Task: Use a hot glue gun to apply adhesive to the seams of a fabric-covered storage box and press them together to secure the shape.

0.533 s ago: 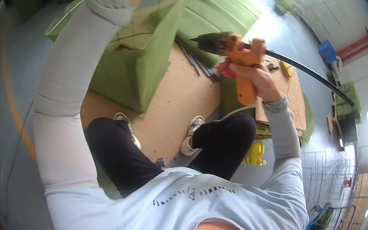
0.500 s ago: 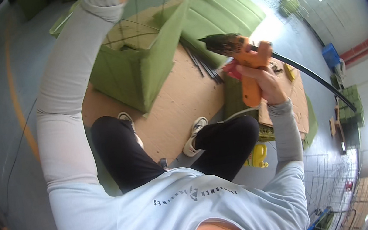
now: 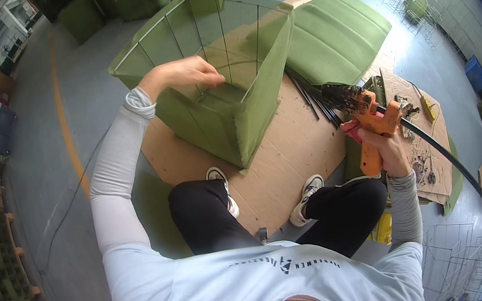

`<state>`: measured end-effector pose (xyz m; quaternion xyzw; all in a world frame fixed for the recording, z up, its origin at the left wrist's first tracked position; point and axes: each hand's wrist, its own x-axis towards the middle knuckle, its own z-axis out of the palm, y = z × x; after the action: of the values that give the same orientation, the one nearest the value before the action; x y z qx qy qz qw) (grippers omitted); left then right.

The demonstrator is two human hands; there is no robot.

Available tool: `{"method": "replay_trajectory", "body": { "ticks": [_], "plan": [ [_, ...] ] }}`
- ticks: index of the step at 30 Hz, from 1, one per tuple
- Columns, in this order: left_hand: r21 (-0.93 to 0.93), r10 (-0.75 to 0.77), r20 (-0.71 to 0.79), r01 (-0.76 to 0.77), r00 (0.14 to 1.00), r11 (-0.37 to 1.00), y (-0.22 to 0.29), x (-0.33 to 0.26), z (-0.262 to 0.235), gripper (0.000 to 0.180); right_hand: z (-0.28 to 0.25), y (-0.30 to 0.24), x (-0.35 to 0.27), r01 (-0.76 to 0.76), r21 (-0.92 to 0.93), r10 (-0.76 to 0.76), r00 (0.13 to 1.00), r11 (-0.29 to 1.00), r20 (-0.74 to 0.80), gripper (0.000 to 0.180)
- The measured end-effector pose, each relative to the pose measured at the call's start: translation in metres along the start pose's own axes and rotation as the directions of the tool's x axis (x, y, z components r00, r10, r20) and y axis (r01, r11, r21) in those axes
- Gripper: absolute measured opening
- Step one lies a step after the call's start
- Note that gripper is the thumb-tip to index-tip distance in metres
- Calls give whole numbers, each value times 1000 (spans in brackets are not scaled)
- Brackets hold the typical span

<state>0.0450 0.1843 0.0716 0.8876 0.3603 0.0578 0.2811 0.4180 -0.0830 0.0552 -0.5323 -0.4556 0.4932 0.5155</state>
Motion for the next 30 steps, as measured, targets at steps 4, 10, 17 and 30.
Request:
{"method": "replay_trajectory", "body": {
  "ticks": [4,10,17,30],
  "plan": [
    [33,-7,240,-1,971,999,-3,13,1,37,15,4,3,-30,24,28,997,999,70,32],
    [368,-62,-686,419,725,830,-146,15,-54,27,15,14,-10,-36,24,33,993,999,110,32],
    [493,-177,-635,571,752,656,-226,26,-63,21,20,25,-19,-51,33,50,998,998,29,33],
    [751,201,-635,535,746,387,-213,76,-72,18,12,36,3,17,131,-32,993,991,113,48]
  ]
}}
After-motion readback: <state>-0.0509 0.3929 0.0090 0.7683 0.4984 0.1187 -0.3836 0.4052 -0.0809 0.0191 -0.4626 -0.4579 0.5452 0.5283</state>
